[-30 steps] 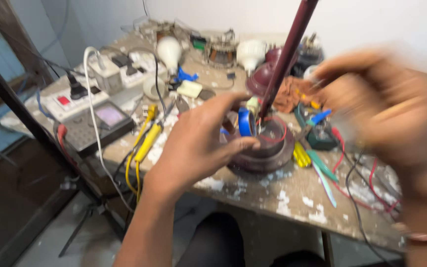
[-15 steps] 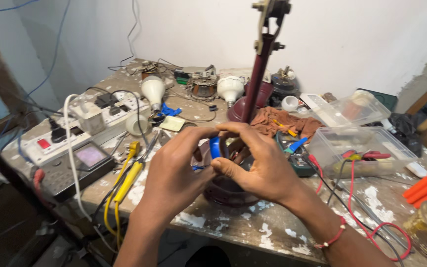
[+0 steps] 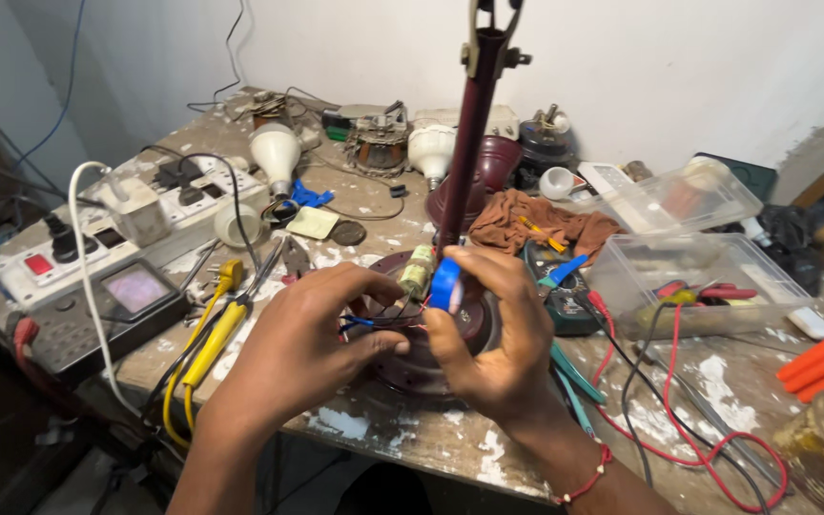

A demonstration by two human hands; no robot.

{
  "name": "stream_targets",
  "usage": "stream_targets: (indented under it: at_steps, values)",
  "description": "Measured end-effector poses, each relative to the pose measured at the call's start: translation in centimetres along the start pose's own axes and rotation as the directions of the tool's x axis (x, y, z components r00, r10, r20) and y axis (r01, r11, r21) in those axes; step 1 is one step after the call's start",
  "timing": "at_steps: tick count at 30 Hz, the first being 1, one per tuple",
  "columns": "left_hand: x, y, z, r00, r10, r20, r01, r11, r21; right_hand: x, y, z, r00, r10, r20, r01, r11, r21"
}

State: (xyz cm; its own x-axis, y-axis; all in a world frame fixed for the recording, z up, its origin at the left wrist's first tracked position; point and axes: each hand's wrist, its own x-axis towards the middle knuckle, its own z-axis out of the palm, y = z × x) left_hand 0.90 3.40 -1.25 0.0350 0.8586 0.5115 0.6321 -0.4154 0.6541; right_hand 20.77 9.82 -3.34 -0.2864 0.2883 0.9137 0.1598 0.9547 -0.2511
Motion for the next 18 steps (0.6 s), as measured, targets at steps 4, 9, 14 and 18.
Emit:
stream_targets:
  at_steps: [4,9,14,18]
  values:
    - [0.0,-0.4,0.6,0.996,0.079,-0.046,-0.079,0.997,-0.012,-0.4,0.8,-0.5,0.999,0.042,-0.018,-0.042,0.999,-0.014]
    - [0.1,-0.7,1.5,0.992,0.09,-0.087,-0.09,0.996,-0.001,-0.3,2.0,-0.6,0.996,0.093,-0.01,-0.092,0.996,0.007]
    - [0.6,-1.0,2.4,0.987,0.079,-0.137,-0.085,0.996,-0.04,-0.7,2.9,-0.9,0.989,0.146,0.017,-0.147,0.987,0.068]
    - [0.9,-0.7,3.5,0.98,-0.006,-0.199,-0.032,0.981,-0.191,-0.8,3.2,-0.8,0.982,0.183,0.049,-0.189,0.972,0.138]
